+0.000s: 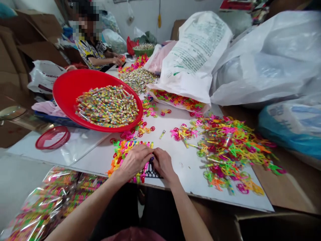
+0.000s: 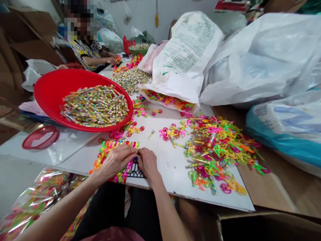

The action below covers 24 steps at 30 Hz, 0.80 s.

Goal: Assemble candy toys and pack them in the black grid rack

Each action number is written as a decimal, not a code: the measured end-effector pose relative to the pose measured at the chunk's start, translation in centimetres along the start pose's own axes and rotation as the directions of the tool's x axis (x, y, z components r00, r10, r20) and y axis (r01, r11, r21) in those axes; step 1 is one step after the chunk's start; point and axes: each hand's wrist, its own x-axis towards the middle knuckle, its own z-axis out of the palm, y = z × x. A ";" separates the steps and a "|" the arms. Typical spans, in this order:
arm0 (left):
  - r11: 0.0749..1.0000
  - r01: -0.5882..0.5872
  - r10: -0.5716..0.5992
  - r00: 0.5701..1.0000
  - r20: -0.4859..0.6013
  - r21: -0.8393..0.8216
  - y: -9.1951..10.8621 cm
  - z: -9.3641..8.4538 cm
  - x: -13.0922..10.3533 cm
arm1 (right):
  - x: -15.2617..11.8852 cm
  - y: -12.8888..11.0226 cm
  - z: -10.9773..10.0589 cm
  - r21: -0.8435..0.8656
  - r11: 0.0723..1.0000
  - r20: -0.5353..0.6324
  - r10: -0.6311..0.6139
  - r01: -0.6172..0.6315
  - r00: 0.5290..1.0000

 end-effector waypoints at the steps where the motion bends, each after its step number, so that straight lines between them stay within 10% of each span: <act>1: 1.000 0.001 -0.001 1.000 -0.005 -0.002 0.0 0.0 0.0 | 0.1 0.3 0.1 0.011 1.000 0.001 -0.022 0.022 1.000; 10: 0.999 -0.036 0.036 0.999 -0.003 0.001 0.2 -0.1 0.3 | -0.9 0.7 -2.2 -0.041 0.999 -0.040 -0.015 0.013 0.999; 17: 0.997 -0.066 0.066 0.998 0.000 -0.028 -0.1 -0.3 0.4 | 1.2 7.4 -10.2 -0.350 0.783 -0.243 0.455 -0.515 0.857; 24: 0.999 -0.045 0.046 0.997 0.056 -0.013 -2.0 -0.3 2.0 | 1.5 5.4 -7.7 -0.057 0.916 -0.275 0.368 -0.397 0.888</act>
